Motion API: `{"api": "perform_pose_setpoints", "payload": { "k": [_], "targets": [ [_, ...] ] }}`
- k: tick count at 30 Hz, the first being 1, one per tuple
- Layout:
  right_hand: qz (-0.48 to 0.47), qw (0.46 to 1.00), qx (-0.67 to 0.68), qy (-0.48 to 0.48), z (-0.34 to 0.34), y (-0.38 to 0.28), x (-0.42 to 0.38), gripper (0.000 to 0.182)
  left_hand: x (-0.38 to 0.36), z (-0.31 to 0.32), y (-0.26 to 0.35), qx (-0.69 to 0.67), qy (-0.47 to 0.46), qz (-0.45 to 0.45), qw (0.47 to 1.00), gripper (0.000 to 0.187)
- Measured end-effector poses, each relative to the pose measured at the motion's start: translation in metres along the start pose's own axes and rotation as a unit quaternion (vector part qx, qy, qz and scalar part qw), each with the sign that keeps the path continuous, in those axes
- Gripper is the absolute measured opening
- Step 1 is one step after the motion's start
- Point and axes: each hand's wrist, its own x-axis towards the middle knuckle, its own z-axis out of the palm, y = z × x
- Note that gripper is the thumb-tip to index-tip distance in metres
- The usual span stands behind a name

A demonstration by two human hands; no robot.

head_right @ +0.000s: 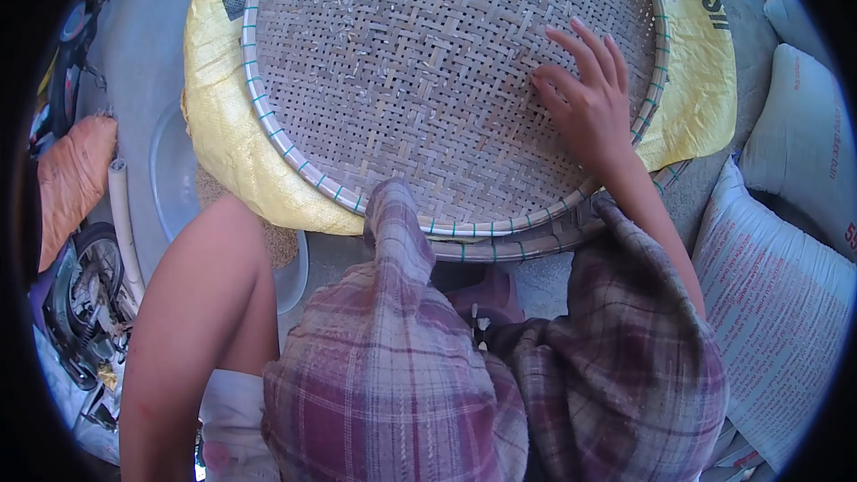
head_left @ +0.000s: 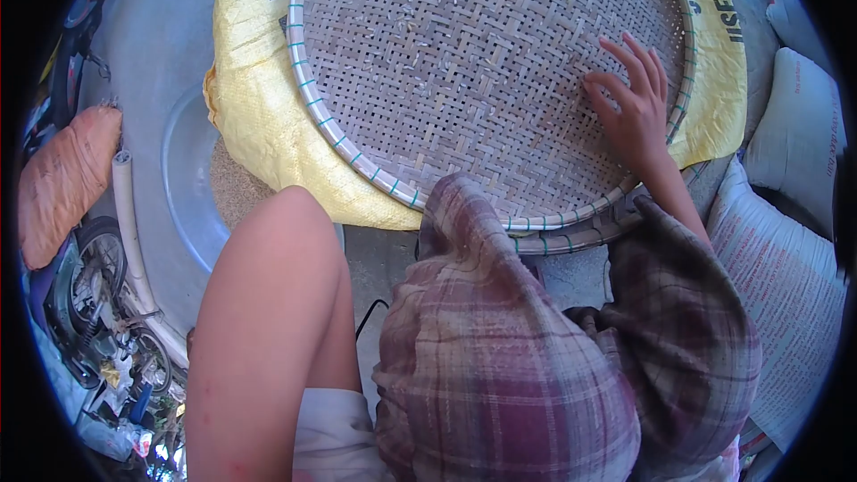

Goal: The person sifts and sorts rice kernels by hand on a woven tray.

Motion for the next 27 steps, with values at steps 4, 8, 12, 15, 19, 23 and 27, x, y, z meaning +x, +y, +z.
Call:
{"api": "perform_pose_setpoints", "payload": {
  "k": [4,8,12,15,19,23,27],
  "targets": [
    [-0.013,1.0,0.008,0.01,0.0017,0.0032,-0.002,0.007,0.005,-0.0028,0.002,0.001,-0.012,-0.009,1.0,0.02],
    [-0.012,1.0,0.012,-0.001,-0.002,0.0021,-0.0021,0.006,-0.0001,-0.0012,-0.0016,-0.01,-0.001,-0.015,1.0,0.02],
    [-0.026,1.0,-0.006,0.012,0.0014,0.0012,-0.0049,0.006,0.0035,-0.004,0.0021,-0.003,-0.011,-0.021,1.0,0.021],
    [-0.043,0.999,-0.02,0.017,0.0036,0.001,-0.003,0.006,0.0037,-0.0045,0.002,-0.006,-0.014,-0.023,1.0,0.021],
    [-0.04,0.999,-0.025,-0.004,-0.0006,-0.0008,-0.003,0.005,-0.0003,-0.0023,0.0002,-0.016,-0.005,-0.027,1.0,0.022],
    [-0.039,0.999,-0.013,0.005,0.0004,-0.001,-0.0036,0.005,0.0037,-0.0043,0.0046,-0.009,-0.014,-0.033,0.999,0.023],
    [-0.035,0.999,-0.012,0.011,0.0007,-0.0001,-0.0017,0.005,0.0023,-0.0059,0.005,-0.01,-0.012,-0.034,0.999,0.024]
  ]
}}
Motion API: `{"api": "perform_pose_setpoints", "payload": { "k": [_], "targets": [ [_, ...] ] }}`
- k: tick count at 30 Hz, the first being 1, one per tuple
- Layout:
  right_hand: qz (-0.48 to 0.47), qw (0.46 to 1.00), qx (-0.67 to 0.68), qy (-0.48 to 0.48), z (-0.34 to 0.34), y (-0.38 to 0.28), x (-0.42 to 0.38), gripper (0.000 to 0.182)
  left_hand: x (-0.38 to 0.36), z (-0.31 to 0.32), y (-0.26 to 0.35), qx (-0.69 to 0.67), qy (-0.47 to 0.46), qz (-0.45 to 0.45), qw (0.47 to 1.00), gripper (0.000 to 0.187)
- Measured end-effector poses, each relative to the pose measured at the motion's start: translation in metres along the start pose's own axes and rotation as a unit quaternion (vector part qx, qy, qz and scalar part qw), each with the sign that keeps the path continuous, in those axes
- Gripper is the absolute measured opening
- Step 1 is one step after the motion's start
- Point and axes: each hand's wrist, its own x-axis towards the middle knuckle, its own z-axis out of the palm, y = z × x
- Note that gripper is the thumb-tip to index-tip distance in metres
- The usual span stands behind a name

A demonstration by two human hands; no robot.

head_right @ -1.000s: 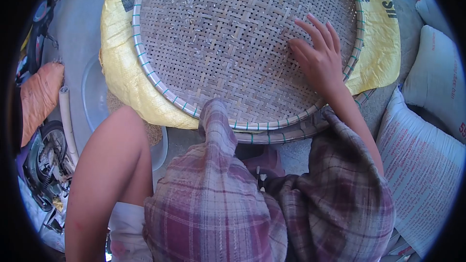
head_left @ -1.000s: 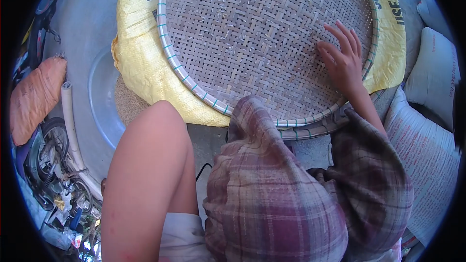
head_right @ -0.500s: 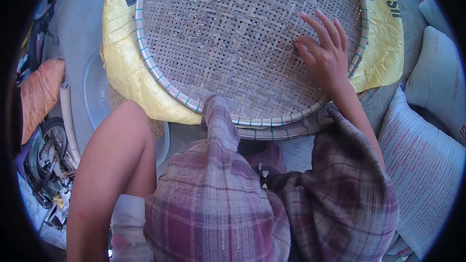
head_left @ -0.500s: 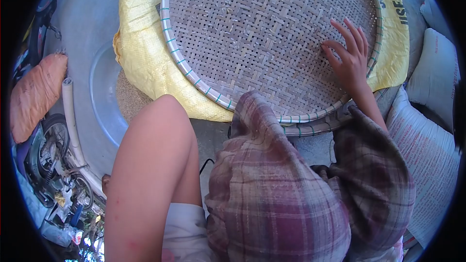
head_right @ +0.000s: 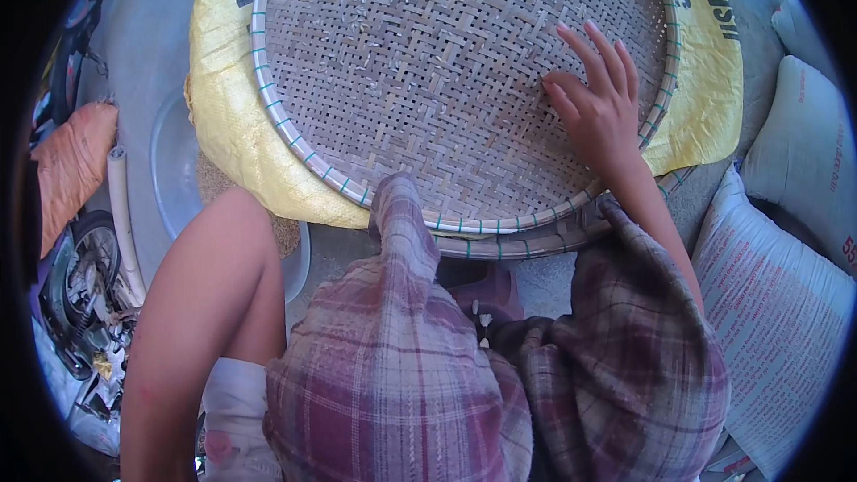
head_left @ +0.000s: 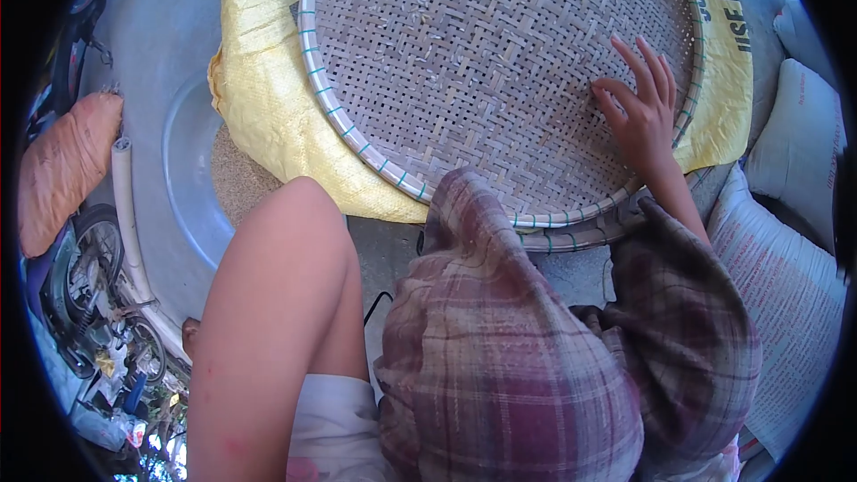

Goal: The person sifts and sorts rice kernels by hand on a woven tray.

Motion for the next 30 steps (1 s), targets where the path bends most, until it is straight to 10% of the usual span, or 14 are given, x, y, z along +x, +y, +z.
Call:
{"api": "perform_pose_setpoints", "payload": {
  "k": [30],
  "targets": [
    [0.046,0.998,0.052,0.005,0.01,-0.005,0.004,0.007,-0.001,0.005,-0.005,-0.045,-0.02,-0.031,0.998,0.029]
  ]
}}
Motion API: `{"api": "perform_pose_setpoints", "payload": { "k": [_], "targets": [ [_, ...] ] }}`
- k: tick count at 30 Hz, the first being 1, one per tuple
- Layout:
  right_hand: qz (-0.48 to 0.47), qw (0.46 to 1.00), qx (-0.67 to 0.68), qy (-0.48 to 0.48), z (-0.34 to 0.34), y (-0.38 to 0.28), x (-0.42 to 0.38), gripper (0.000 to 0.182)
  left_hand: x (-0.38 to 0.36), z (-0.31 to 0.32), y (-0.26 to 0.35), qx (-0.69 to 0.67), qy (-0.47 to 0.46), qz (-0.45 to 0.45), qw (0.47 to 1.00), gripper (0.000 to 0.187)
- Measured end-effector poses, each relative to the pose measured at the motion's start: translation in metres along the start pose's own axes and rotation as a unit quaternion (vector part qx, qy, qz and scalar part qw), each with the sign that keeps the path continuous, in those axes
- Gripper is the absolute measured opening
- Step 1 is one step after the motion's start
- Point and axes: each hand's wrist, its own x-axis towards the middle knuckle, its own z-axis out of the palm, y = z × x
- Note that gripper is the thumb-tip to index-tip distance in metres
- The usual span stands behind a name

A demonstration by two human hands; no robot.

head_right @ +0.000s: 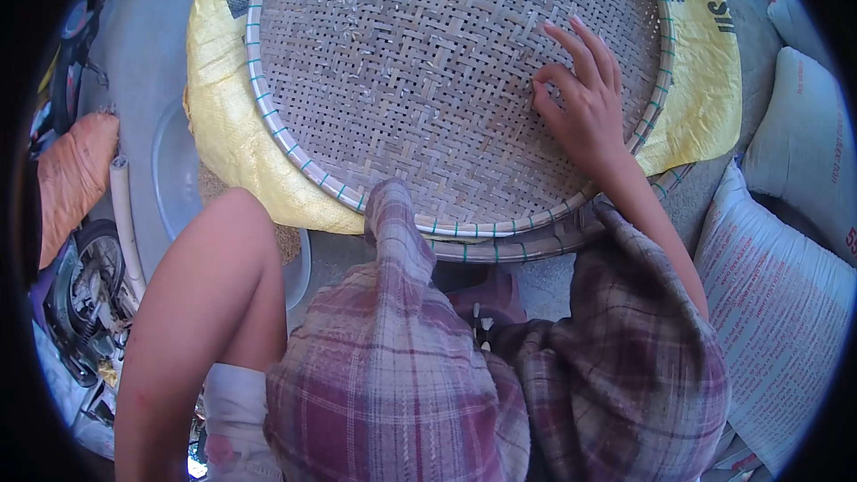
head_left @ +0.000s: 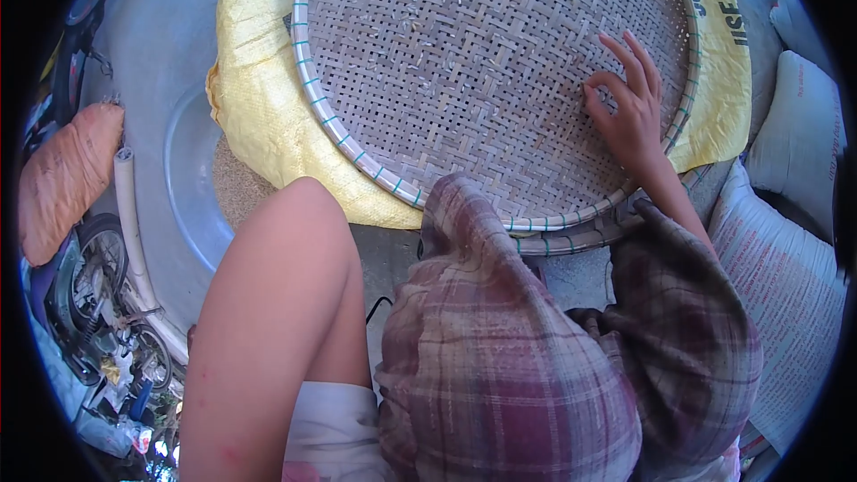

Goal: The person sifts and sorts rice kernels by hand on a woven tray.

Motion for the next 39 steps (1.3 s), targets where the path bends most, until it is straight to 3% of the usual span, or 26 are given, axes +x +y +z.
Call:
{"api": "perform_pose_setpoints", "payload": {
  "k": [28,39],
  "targets": [
    [0.032,0.998,0.033,0.041,-0.003,0.006,0.0,0.005,0.0,0.0,0.0,-0.025,-0.018,-0.035,0.999,0.034],
    [0.03,0.999,0.027,0.015,-0.003,0.007,-0.001,0.007,0.004,0.012,-0.009,-0.039,-0.026,-0.042,0.998,0.036]
  ]
}}
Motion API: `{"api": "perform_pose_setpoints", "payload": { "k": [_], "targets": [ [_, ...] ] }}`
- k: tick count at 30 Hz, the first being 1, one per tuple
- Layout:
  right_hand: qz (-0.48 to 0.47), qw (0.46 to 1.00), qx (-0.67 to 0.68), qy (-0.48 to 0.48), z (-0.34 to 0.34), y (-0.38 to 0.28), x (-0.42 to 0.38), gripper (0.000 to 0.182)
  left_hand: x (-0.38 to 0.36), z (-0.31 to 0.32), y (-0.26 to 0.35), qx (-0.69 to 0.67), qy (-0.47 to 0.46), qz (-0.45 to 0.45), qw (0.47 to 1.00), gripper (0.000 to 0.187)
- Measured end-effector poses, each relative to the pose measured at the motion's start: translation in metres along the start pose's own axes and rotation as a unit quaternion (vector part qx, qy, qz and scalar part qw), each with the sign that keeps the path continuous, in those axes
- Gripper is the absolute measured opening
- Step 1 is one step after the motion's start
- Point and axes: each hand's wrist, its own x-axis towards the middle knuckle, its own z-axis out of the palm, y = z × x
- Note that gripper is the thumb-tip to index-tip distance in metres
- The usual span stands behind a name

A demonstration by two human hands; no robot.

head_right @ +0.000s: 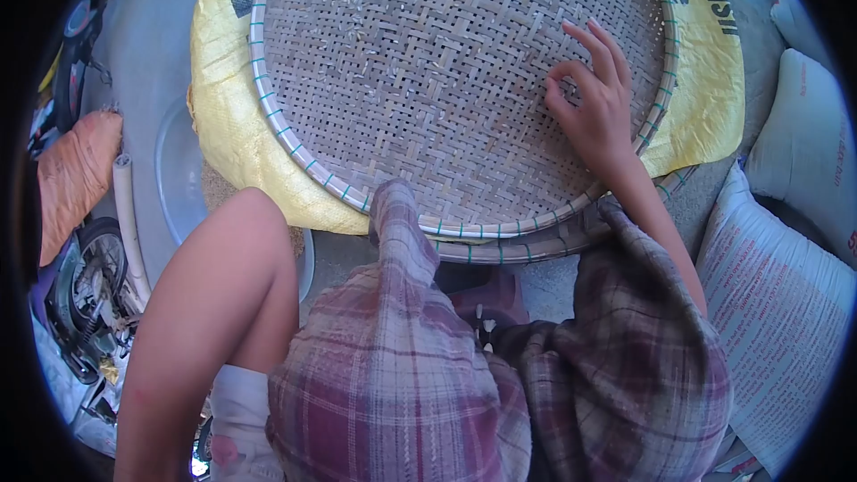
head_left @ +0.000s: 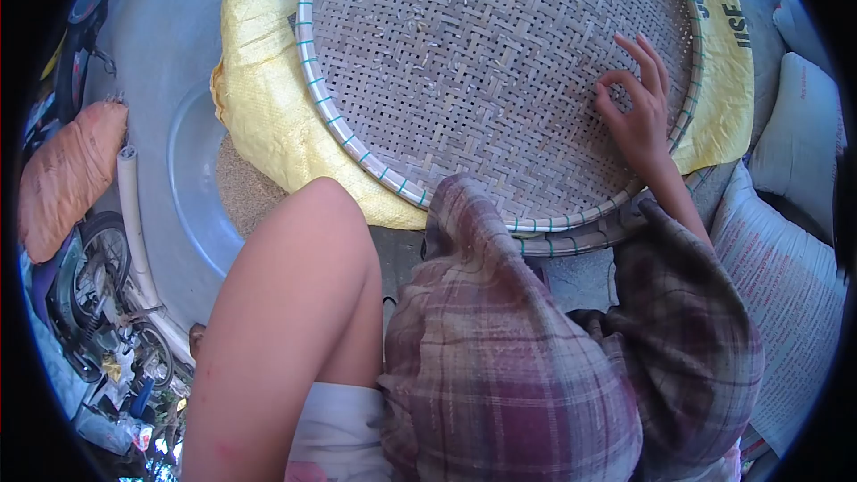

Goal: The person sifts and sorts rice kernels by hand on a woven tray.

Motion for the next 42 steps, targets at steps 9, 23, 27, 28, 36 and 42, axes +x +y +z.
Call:
{"api": "perform_pose_setpoints", "payload": {
  "k": [9,23,27,28,36,42],
  "targets": [
    [0.002,1.0,-0.014,-0.016,0.0,0.001,0.001,0.007,0.005,0.006,0.0,0.001,-0.002,-0.007,1.0,0.037],
    [-0.016,1.0,-0.007,-0.015,0.0,0.0,0.002,0.007,0.004,0.017,0.015,-0.097,0.018,-0.006,0.995,0.033],
    [-0.007,1.0,-0.007,-0.023,0.0,0.0,0.002,0.007,-0.001,0.03,0.012,-0.189,0.048,0.008,0.981,0.035],
    [-0.006,1.0,-0.008,-0.025,-0.001,0.0,0.001,0.007,-0.002,0.033,0.011,-0.214,0.055,0.01,0.975,0.037],
    [-0.008,0.999,0.002,-0.032,-0.001,0.001,0.002,0.008,-0.041,0.018,0.003,-0.408,0.103,-0.022,0.907,0.036],
    [-0.028,0.999,-0.019,-0.04,-0.002,0.004,-0.001,0.008,-0.084,-0.006,-0.035,-0.436,0.132,-0.245,0.856,0.025]
  ]
}}
